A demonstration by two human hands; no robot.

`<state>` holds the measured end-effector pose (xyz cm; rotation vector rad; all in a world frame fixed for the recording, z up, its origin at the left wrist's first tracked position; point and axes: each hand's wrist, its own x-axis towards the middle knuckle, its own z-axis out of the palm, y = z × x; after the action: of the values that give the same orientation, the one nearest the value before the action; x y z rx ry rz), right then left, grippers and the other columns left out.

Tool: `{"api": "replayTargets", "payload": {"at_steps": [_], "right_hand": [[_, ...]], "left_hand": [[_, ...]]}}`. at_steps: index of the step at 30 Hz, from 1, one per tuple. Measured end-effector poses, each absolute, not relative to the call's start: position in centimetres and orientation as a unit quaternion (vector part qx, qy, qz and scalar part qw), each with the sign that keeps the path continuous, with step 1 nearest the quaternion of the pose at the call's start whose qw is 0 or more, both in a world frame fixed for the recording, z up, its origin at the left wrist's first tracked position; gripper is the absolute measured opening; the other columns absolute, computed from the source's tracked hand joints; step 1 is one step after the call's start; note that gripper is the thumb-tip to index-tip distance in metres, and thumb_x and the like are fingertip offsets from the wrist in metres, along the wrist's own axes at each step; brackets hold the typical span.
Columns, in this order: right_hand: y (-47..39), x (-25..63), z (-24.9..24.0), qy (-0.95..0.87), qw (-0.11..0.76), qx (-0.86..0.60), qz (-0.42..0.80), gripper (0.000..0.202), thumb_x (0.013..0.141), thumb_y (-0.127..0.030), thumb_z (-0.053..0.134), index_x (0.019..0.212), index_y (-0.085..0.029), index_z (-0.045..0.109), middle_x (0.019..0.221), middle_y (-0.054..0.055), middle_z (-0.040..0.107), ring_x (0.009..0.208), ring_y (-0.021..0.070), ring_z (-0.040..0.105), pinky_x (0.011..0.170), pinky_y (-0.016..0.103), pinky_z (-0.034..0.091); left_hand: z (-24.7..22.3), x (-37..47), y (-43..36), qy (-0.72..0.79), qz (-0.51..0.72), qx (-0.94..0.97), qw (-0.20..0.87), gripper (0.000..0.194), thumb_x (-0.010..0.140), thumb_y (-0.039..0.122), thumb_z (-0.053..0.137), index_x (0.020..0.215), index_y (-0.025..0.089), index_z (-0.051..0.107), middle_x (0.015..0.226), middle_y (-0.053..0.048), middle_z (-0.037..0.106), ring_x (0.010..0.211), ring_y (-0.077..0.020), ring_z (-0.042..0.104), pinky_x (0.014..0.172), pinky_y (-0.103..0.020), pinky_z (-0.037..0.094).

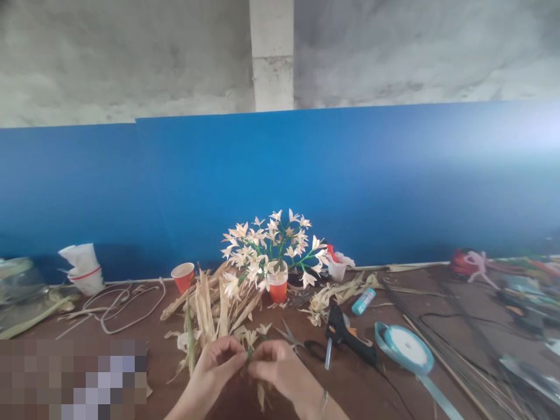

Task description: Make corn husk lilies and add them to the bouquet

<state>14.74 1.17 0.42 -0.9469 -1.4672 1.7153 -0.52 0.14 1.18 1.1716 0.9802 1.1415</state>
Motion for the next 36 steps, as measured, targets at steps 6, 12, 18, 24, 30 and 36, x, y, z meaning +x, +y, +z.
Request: {"api": "replayTargets", "payload": {"at_steps": [6,12,18,24,30,36], "right_hand": [[0.1,14.0,1.1,-0.728,0.454,-0.479,0.184,0.014,0.065,-0.009,0.056,0.057,-0.020,0.056,0.058,-0.003,0.057,0.065,0.0139,0.052,0.077,0.030,0.030],[-0.1,14.1,1.5,-0.763,0.478,-0.434,-0.038,0.017,0.072,-0.008,0.051,0.063,-0.020,0.059,0.054,-0.004,0.055,0.056,0.0124,0.050,0.078,0.032,0.029],[0.0,14.1,1.1,-0.740,0.455,-0.482,0.115,0.023,0.081,-0.023,0.047,0.064,-0.020,0.063,0.059,0.001,0.062,0.061,0.0160,0.056,0.067,0.029,0.039],[0.0,13.9,1.3,-0.657,0.464,-0.497,0.327,0.027,0.076,-0.039,0.053,0.063,-0.017,0.065,0.066,0.004,0.064,0.067,0.0186,0.057,0.062,0.027,0.042],[0.8,14.4,0.5,-0.536,0.392,-0.413,0.623,0.024,0.065,-0.038,0.061,0.058,-0.014,0.062,0.055,0.003,0.058,0.055,0.0146,0.054,0.053,0.025,0.041],[0.8,14.9,0.1,-0.473,0.314,-0.345,0.748,0.016,0.060,-0.029,0.054,0.054,-0.015,0.052,0.052,-0.002,0.046,0.048,0.0096,0.051,0.053,0.023,0.043]], "left_hand": [[-0.3,-0.5,1.1,0.496,0.486,0.508,0.510,0.016,0.064,0.024,0.066,0.054,0.014,0.059,0.044,0.005,0.049,0.044,-0.0081,0.042,0.042,-0.019,0.030],[0.0,-0.9,1.9,0.464,0.488,0.491,0.553,0.026,0.054,0.029,0.074,0.075,0.012,0.069,0.047,0.002,0.059,0.043,-0.0108,0.050,0.047,-0.023,0.038],[0.7,-1.6,1.8,0.436,0.480,0.539,0.538,0.020,0.058,0.030,0.073,0.070,0.014,0.072,0.056,-0.002,0.065,0.051,-0.0133,0.055,0.054,-0.026,0.043],[1.2,-1.7,1.6,0.439,0.464,0.562,0.525,0.017,0.061,0.029,0.069,0.069,0.014,0.071,0.053,-0.001,0.062,0.052,-0.0145,0.054,0.054,-0.026,0.043],[2.5,-1.9,0.9,0.433,0.460,0.602,0.488,0.013,0.064,0.028,0.069,0.061,0.016,0.068,0.060,-0.003,0.063,0.059,-0.0153,0.056,0.057,-0.025,0.043],[2.4,-1.2,-0.1,0.364,0.447,0.538,0.615,0.019,0.066,0.034,0.068,0.065,0.017,0.062,0.057,-0.001,0.060,0.050,-0.0145,0.057,0.052,-0.026,0.043]]}}
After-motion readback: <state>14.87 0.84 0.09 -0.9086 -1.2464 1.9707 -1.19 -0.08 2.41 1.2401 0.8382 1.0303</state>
